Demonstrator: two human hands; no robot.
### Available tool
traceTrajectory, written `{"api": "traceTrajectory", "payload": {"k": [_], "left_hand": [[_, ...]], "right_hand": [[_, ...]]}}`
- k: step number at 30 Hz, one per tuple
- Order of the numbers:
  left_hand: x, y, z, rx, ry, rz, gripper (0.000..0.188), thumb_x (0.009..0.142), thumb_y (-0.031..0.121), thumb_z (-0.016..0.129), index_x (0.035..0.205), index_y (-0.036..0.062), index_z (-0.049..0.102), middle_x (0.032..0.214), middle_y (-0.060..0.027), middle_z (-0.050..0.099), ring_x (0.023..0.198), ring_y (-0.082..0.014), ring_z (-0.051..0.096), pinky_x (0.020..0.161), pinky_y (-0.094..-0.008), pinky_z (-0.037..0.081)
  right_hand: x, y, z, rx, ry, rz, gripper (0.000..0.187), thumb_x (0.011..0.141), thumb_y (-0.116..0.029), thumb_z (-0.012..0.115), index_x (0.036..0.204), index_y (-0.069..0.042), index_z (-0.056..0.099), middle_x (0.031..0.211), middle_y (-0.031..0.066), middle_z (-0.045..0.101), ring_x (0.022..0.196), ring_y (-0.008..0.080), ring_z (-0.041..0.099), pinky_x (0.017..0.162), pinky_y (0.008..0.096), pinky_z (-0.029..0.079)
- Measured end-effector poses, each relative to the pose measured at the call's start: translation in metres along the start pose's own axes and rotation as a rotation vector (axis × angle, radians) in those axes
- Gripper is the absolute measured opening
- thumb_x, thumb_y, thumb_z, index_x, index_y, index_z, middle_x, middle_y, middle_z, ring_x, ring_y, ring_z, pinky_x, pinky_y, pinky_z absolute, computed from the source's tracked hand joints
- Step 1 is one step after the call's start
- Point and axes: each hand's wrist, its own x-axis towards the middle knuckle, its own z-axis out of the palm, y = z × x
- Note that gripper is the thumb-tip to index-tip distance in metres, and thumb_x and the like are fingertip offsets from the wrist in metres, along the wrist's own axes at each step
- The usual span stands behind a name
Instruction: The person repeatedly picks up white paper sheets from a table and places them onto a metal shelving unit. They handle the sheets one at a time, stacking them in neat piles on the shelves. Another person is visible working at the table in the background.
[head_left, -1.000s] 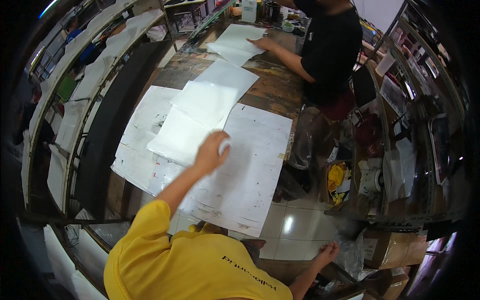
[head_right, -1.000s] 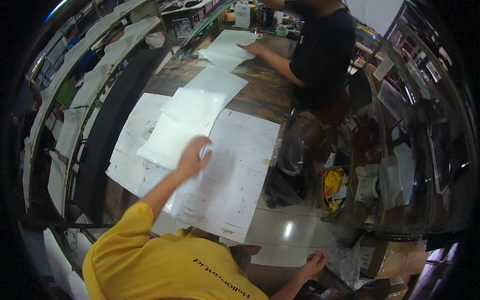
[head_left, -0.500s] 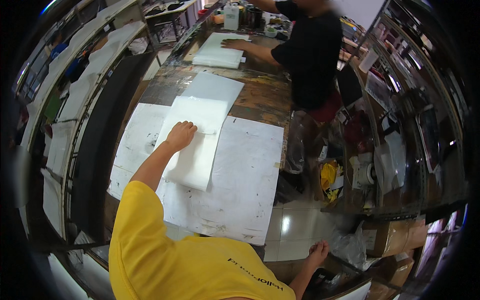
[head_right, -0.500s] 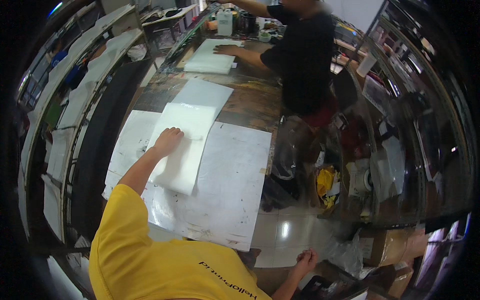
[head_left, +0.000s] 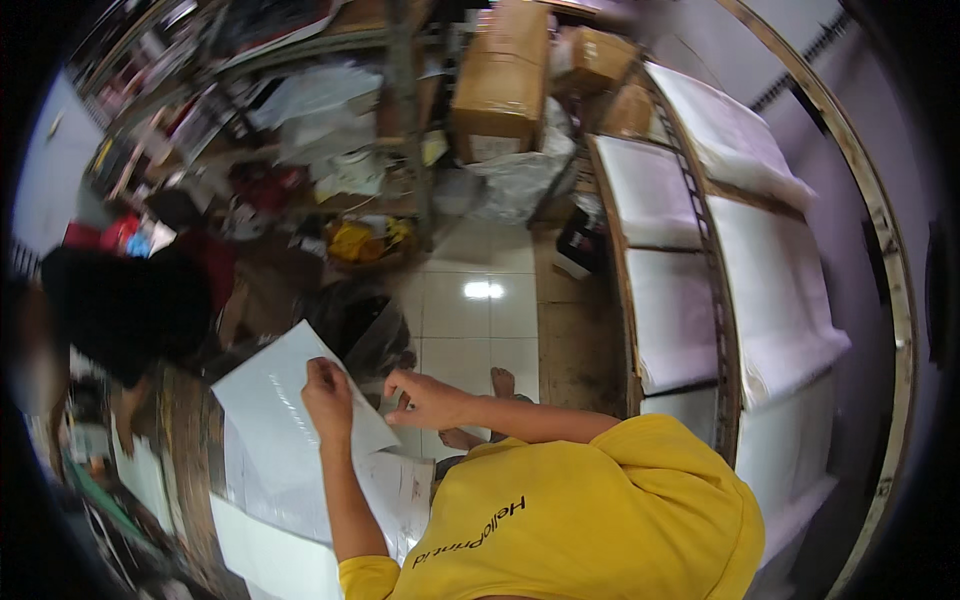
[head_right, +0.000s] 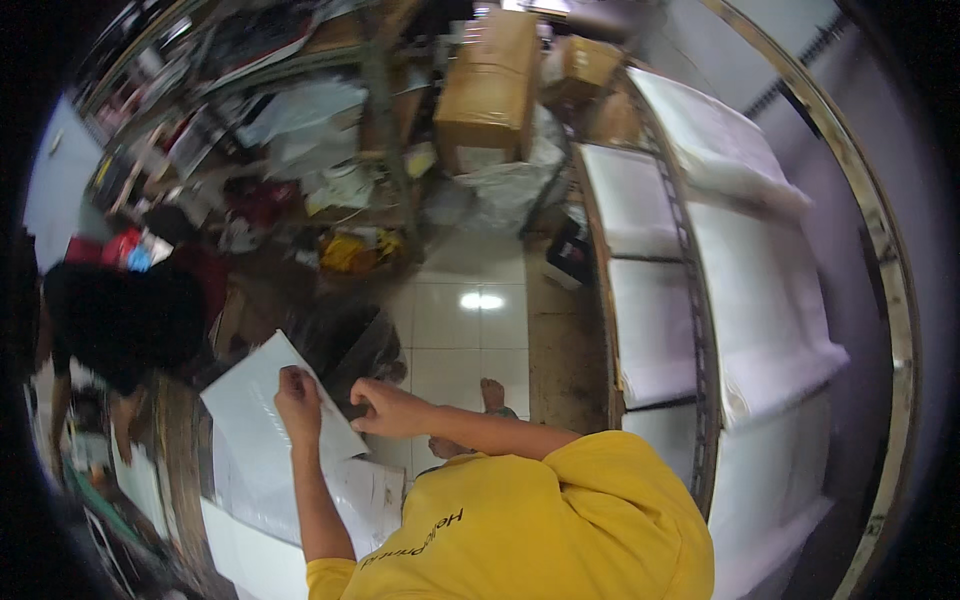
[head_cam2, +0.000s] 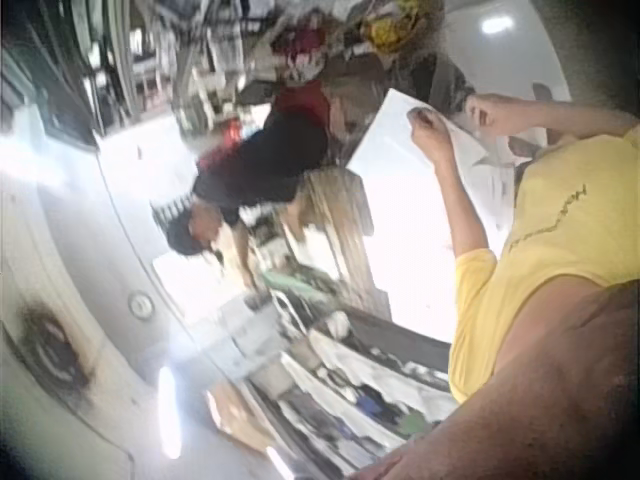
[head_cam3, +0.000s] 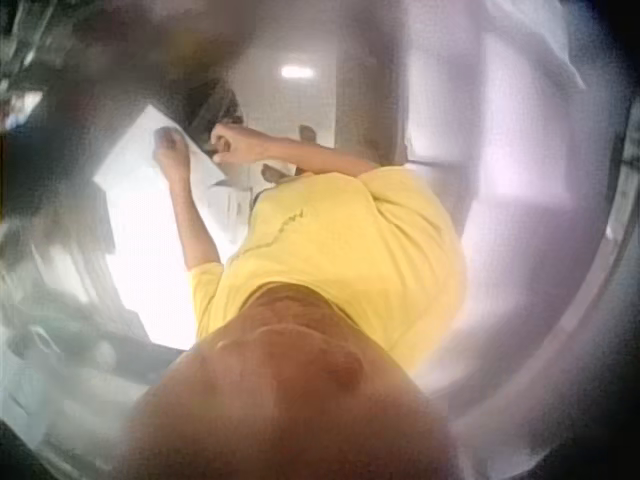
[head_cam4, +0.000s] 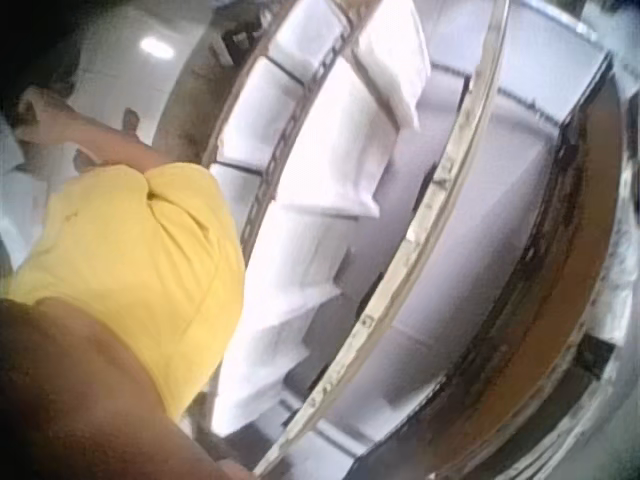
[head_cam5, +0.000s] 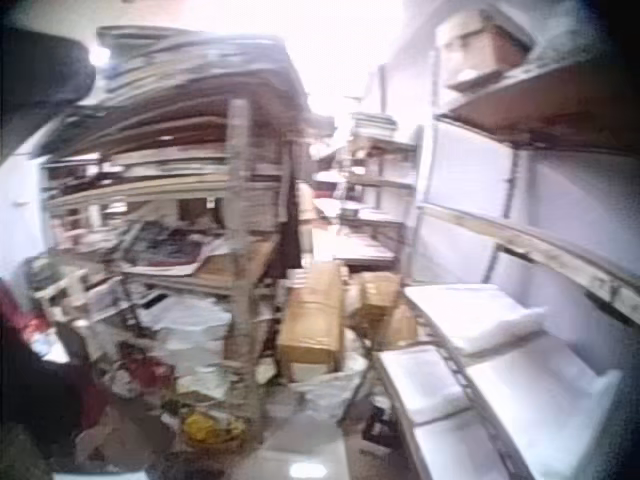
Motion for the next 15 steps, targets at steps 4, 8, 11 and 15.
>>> {"api": "traceTrajectory", "payload": {"k": [4, 8, 11, 15], "left_hand": [[0.015, 0.037, 0.095, -0.236, -0.187, -0.068, 0.009, 0.094, 0.006, 0.056, 0.095, -0.0032, 0.055, 0.072, -0.0129, 0.067, 0.054, -0.0204, 0.066, 0.049, -0.0326, 0.050], [0.011, 0.077, 0.144, -0.322, -0.338, -0.139, 0.020, 0.095, 0.007, 0.057, 0.108, -0.0063, 0.053, 0.073, -0.0115, 0.066, 0.059, -0.0173, 0.067, 0.054, -0.0298, 0.051], [0.006, 0.099, 0.161, -0.454, -0.388, -0.165, 0.032, 0.095, 0.009, 0.057, 0.122, -0.0069, 0.051, 0.077, -0.0113, 0.065, 0.064, -0.0154, 0.067, 0.061, -0.0286, 0.051], [-0.013, 0.084, 0.166, -0.444, -0.407, -0.187, 0.033, 0.095, 0.010, 0.057, 0.123, -0.0073, 0.050, 0.079, -0.0100, 0.064, 0.065, -0.0149, 0.065, 0.061, -0.0287, 0.051]], "right_hand": [[-0.015, 0.033, -0.035, -0.122, 0.278, 0.074, 0.024, 0.087, -0.011, 0.065, 0.103, -0.004, 0.048, 0.088, 0.0158, 0.064, 0.080, 0.0319, 0.066, 0.073, 0.0403, 0.051], [-0.040, 0.061, -0.094, -0.144, 0.436, 0.156, 0.022, 0.087, -0.013, 0.066, 0.101, -0.003, 0.053, 0.081, 0.0145, 0.066, 0.077, 0.0294, 0.067, 0.070, 0.0380, 0.051], [-0.049, 0.098, -0.155, -0.183, 0.505, 0.227, 0.020, 0.085, -0.015, 0.069, 0.097, -0.004, 0.058, 0.080, 0.0099, 0.066, 0.074, 0.0195, 0.064, 0.068, 0.0332, 0.051], [-0.042, 0.158, -0.269, -0.199, 0.514, 0.340, 0.023, 0.081, -0.025, 0.071, 0.094, -0.007, 0.067, 0.084, 0.0108, 0.070, 0.080, 0.0211, 0.067, 0.072, 0.0367, 0.053]]}}
